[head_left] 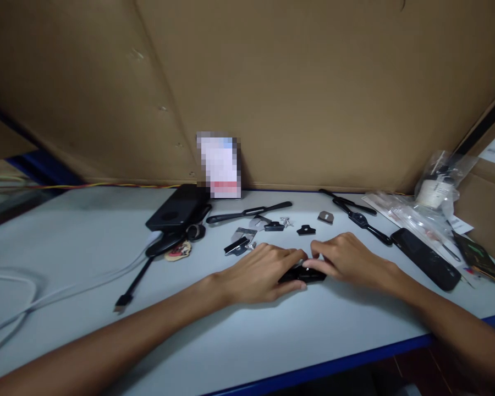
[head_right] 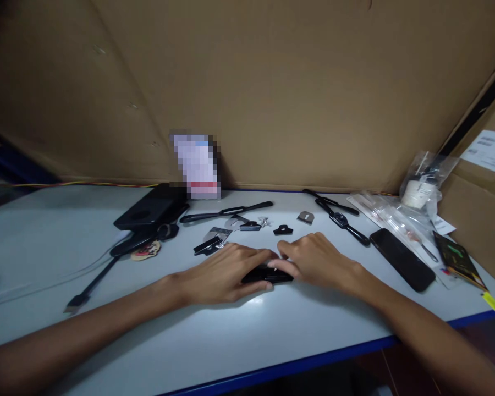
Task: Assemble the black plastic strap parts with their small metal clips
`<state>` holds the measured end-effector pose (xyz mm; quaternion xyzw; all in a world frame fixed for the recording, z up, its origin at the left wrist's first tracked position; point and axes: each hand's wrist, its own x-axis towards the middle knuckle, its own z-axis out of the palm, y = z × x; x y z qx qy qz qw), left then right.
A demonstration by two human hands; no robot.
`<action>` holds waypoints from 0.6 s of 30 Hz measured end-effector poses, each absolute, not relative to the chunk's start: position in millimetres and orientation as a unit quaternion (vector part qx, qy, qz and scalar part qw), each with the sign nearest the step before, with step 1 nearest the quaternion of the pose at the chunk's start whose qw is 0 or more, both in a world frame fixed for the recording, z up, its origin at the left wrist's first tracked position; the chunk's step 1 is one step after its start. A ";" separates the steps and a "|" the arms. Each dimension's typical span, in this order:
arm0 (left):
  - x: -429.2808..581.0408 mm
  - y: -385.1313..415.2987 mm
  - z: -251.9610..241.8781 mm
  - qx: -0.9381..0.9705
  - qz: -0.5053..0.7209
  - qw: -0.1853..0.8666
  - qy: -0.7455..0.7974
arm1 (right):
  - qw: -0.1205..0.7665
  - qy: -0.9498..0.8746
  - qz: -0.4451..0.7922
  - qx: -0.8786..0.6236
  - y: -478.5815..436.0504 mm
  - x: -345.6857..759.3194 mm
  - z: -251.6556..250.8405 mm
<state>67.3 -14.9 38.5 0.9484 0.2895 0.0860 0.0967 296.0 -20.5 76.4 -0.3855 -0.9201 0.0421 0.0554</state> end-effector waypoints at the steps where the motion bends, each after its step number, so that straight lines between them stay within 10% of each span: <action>1: 66.9 -15.0 38.5 0.949 0.086 0.093 0.290 | 0.076 -0.914 0.025 -0.397 -17.6 298.8 76.5; 18: 68.1 -15.3 45.3 0.943 0.067 0.115 0.304 | 0.142 -0.911 -0.034 -0.387 -123.9 305.8 143.7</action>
